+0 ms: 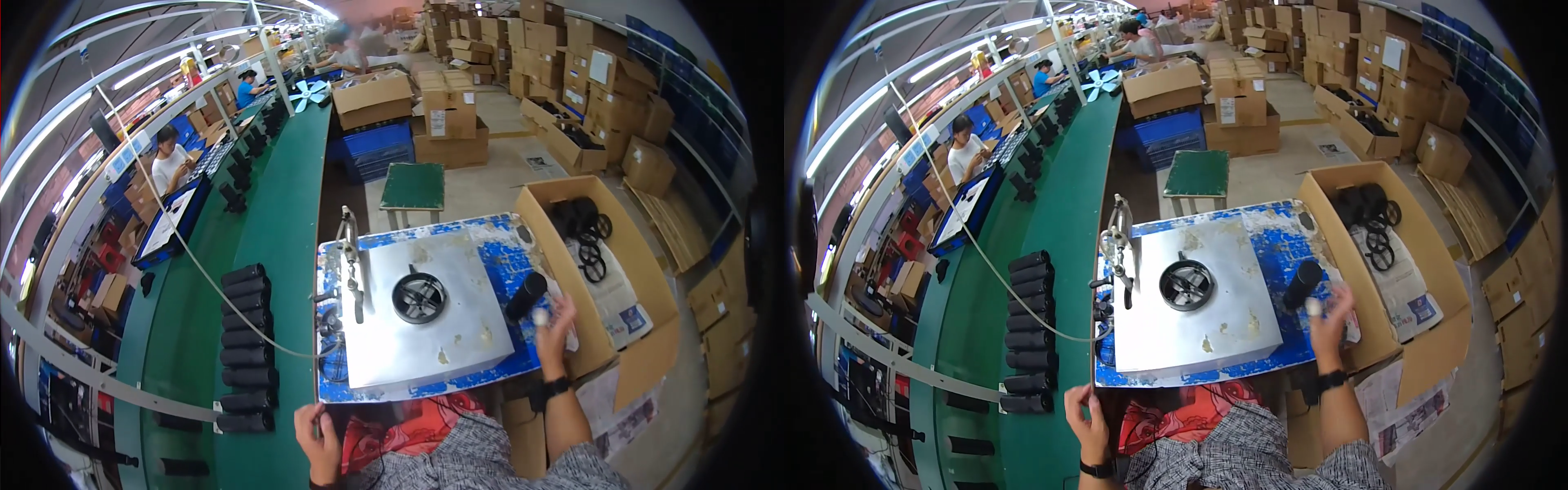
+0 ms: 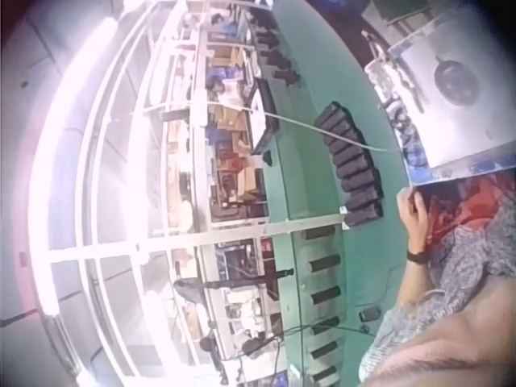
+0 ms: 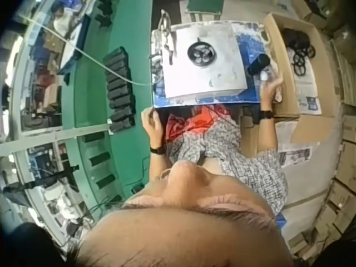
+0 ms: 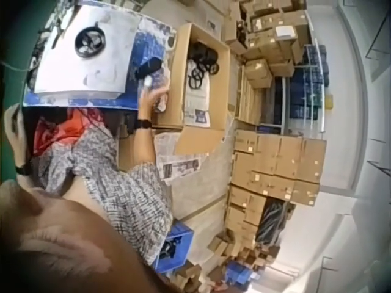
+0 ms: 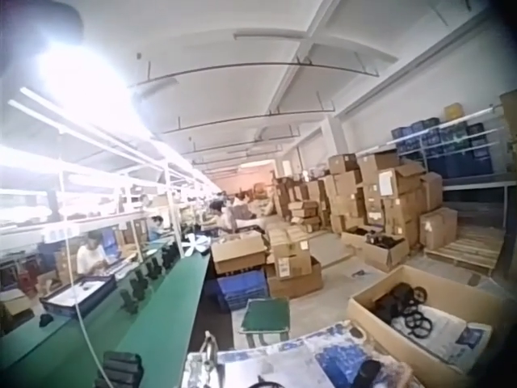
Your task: The person places a black cylinder onto a machine, presses a lever, and removes it before picking up a black wheel to place on the machine. They then use a tool to attach a wire to a metal component on the machine.
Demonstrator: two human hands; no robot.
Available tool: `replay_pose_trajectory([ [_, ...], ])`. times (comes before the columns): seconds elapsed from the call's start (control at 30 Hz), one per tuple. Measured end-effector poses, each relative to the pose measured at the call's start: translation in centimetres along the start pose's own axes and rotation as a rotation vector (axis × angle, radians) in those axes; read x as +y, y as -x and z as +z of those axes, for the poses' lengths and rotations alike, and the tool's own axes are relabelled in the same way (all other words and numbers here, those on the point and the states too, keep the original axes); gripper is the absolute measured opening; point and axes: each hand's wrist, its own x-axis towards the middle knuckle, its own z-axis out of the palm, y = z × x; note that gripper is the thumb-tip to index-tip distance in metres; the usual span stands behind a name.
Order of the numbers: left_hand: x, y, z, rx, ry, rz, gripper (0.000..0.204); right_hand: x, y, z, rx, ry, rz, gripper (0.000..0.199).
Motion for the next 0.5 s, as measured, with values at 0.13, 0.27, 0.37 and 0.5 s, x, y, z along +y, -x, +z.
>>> replay_pose_trajectory([
  [0.13,3.4,-10.0,3.5,-0.033,0.053,0.364,0.016,-8.4,-0.8,0.1,0.001,-0.046,-0.241,0.057],
  [0.27,4.9,-20.4,9.4,-0.07,0.178,0.226,0.019,-23.5,-4.4,5.5,-0.612,-0.083,-0.404,0.026],
  [0.37,1.7,-28.5,15.6,-0.051,0.276,0.159,0.023,-27.2,-7.2,13.6,-0.961,-0.099,-0.439,0.024],
  [0.5,-1.4,-34.1,17.5,-0.207,-0.003,0.121,0.028,-26.1,-11.2,25.6,-0.988,0.011,-0.475,0.027],
])
